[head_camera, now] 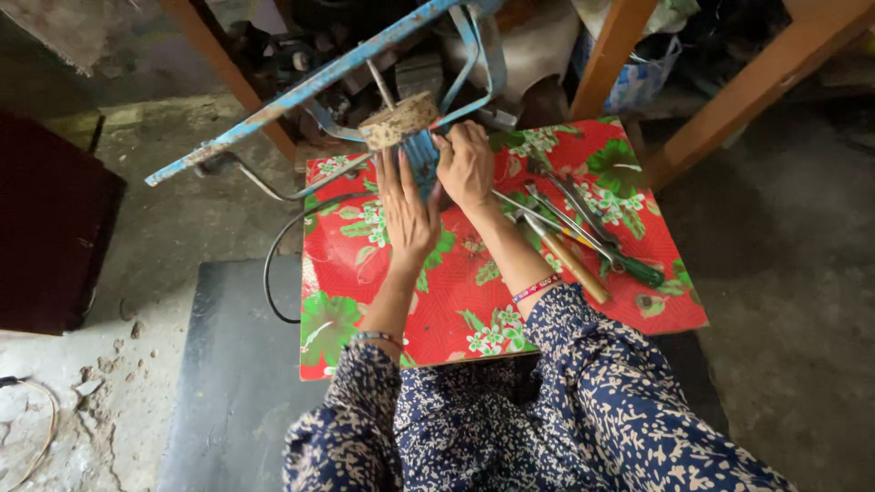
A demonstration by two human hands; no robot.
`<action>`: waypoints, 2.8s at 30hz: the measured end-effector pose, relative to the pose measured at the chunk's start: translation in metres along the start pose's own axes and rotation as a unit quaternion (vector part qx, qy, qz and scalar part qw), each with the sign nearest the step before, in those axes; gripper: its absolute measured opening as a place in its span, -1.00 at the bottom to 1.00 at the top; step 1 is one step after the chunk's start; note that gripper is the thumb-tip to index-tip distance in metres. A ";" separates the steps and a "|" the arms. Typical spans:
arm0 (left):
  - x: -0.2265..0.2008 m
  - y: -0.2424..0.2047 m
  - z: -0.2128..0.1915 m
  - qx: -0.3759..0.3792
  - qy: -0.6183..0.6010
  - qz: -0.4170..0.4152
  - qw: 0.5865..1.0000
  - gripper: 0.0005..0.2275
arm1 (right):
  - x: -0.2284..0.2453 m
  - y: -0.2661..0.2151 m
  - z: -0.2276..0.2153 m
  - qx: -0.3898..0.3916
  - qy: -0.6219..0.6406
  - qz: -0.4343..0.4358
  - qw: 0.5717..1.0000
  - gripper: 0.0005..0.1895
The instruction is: The person uses a wrench to loosen and tighten bolts on a blue metal fan frame placed on a red floral table. They rotate the frame to access different bolt locations and continue adjusting the fasteners throughout the clip.
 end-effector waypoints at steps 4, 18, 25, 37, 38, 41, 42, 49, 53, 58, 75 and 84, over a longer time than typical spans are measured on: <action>0.000 -0.037 0.020 0.038 -0.003 -0.021 0.999 -0.16 | 0.002 0.004 -0.001 0.000 -0.008 0.001 1.000 -0.85; 0.035 -0.061 0.059 0.099 0.093 -0.115 0.984 -0.14 | -0.166 -0.086 -0.133 0.070 -0.249 0.194 0.946 -0.74; 0.030 -0.060 0.058 0.094 0.081 -0.098 0.987 -0.08 | -0.201 -0.114 -0.119 0.159 -0.281 0.252 0.912 -0.84; 0.035 -0.057 0.056 0.113 0.096 -0.134 0.980 -0.19 | -0.120 -0.083 -0.123 0.055 -0.142 0.072 0.986 -0.92; 0.031 -0.056 0.054 0.104 0.095 -0.121 0.983 -0.18 | -0.101 -0.079 -0.121 0.065 -0.106 0.041 0.991 -0.93; 0.028 -0.056 0.052 0.089 0.094 -0.106 0.986 -0.18 | -0.060 -0.064 -0.106 0.071 0.033 0.026 0.997 -0.89; 0.028 -0.056 0.052 0.086 0.094 -0.104 0.986 -0.19 | -0.051 -0.058 -0.099 0.068 0.084 0.034 0.994 -0.86; 0.030 -0.057 0.052 0.090 0.078 -0.113 0.986 -0.15 | -0.058 -0.041 -0.051 0.043 0.231 0.178 0.956 -0.89; 0.028 -0.055 0.049 0.071 0.060 -0.104 0.990 -0.14 | -0.070 -0.034 -0.041 0.054 0.239 0.127 0.961 -0.91; 0.029 -0.057 0.049 0.072 0.061 -0.099 0.991 -0.16 | -0.105 -0.030 -0.013 0.139 0.299 0.167 0.929 -0.98; 0.041 -0.062 0.061 0.109 0.064 -0.127 0.984 -0.17 | -0.194 -0.051 -0.046 0.177 0.320 0.314 0.876 -0.96; 0.033 -0.061 0.055 0.079 0.081 -0.108 0.988 -0.17 | -0.233 -0.071 -0.069 0.218 -0.051 0.216 0.950 -0.80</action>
Point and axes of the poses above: each hand's wrist, its own y-axis towards the middle knuckle, its own z-axis out of the palm, x = y × z, the point moved 8 cm from there along y, towards the middle knuckle, and after that the axes turned 2 degrees about z, right-handed, at the moved point
